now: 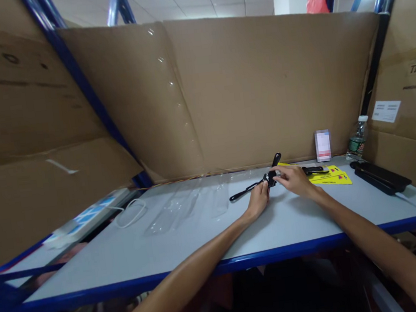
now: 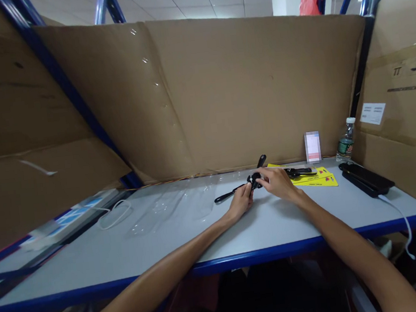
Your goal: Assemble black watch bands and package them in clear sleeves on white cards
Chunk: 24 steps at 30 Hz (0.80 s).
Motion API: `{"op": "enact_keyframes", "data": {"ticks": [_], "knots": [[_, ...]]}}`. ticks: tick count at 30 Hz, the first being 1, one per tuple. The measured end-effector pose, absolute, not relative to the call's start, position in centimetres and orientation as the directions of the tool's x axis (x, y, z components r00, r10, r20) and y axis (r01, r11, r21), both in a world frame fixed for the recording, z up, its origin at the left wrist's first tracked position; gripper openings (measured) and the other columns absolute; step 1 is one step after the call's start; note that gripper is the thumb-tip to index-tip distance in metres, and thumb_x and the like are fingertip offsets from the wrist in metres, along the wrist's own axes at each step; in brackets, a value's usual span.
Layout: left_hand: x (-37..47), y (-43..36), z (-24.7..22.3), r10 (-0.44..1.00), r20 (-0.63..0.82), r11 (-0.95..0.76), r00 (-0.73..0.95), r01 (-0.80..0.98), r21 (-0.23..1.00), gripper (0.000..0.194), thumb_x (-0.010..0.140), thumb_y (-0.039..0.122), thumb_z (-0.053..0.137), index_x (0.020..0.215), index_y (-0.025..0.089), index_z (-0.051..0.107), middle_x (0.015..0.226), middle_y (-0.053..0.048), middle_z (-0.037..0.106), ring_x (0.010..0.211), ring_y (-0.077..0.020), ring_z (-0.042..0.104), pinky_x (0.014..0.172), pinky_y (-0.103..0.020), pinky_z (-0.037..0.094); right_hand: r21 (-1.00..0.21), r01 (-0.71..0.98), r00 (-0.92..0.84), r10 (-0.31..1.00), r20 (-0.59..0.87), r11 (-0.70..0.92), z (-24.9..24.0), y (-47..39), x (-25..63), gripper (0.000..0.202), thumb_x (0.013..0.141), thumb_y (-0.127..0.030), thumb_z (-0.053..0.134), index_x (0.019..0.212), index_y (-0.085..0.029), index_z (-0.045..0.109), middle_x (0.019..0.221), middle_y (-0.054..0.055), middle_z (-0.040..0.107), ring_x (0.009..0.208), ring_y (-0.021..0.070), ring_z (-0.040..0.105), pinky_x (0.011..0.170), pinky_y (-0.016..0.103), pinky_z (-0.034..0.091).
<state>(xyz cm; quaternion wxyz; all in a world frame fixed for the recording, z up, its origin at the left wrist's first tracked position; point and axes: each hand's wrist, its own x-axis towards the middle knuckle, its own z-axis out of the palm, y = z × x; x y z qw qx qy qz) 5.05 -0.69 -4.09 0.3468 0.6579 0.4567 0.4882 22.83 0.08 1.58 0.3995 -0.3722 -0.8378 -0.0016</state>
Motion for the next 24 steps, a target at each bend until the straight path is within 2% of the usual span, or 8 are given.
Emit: {"op": "enact_keyframes", "data": {"ticks": [4, 14, 19, 24], "knots": [[5.02, -0.43, -4.41, 0.951, 0.279, -0.304, 0.132, 0.247, 0.92, 0.057, 0.092, 0.073, 0.036, 0.066, 0.023, 0.044, 0.047, 0.006, 0.036, 0.042, -0.0113, 0.035, 0.047, -0.026, 0.024, -0.121, 0.684, -0.537, 0.609, 0.584, 0.719, 1.38, -0.78, 22.0, 0.026, 0.098, -0.024, 0.059, 0.122, -0.025, 0.069, 0.107, 0.006, 0.075, 0.09, 0.018, 0.069, 0.076, 0.025, 0.043], [5.03, -0.18, -4.71, 0.948, 0.261, -0.304, 0.18, 0.28, 0.911, 0.05, 0.095, 0.064, 0.037, 0.066, 0.023, 0.043, 0.046, 0.005, 0.039, 0.043, -0.0121, 0.035, 0.049, -0.027, 0.024, 0.104, 0.769, -0.583, 0.626, 0.517, 0.631, 0.98, -0.38, 22.02, 0.027, 0.105, -0.033, 0.049, 0.12, -0.019, 0.067, 0.108, 0.009, 0.074, 0.087, 0.0198, 0.07, 0.067, 0.026, 0.039], [4.97, -0.36, -4.54, 0.949, 0.254, -0.3, 0.185, 0.289, 0.909, 0.049, 0.095, 0.062, 0.039, 0.065, 0.023, 0.043, 0.046, 0.005, 0.04, 0.044, -0.0122, 0.035, 0.05, -0.026, 0.024, 0.118, 0.787, -0.574, 0.651, 0.496, 0.605, 0.79, -0.33, 21.73, 0.027, 0.106, -0.033, 0.046, 0.116, -0.017, 0.066, 0.108, 0.009, 0.074, 0.089, 0.0208, 0.07, 0.066, 0.027, 0.038], [4.96, -0.7, -4.22, 0.953, 0.233, -0.273, 0.193, 0.221, 0.936, 0.049, 0.094, 0.063, 0.04, 0.066, 0.023, 0.042, 0.046, 0.006, 0.036, 0.04, -0.0104, 0.031, 0.046, -0.026, 0.023, 0.012, 0.799, -0.515, 0.675, 0.528, 0.601, 0.82, -0.42, 21.6, 0.027, 0.105, -0.036, 0.049, 0.12, -0.02, 0.064, 0.11, 0.009, 0.074, 0.091, 0.0207, 0.07, 0.068, 0.026, 0.039]]}}
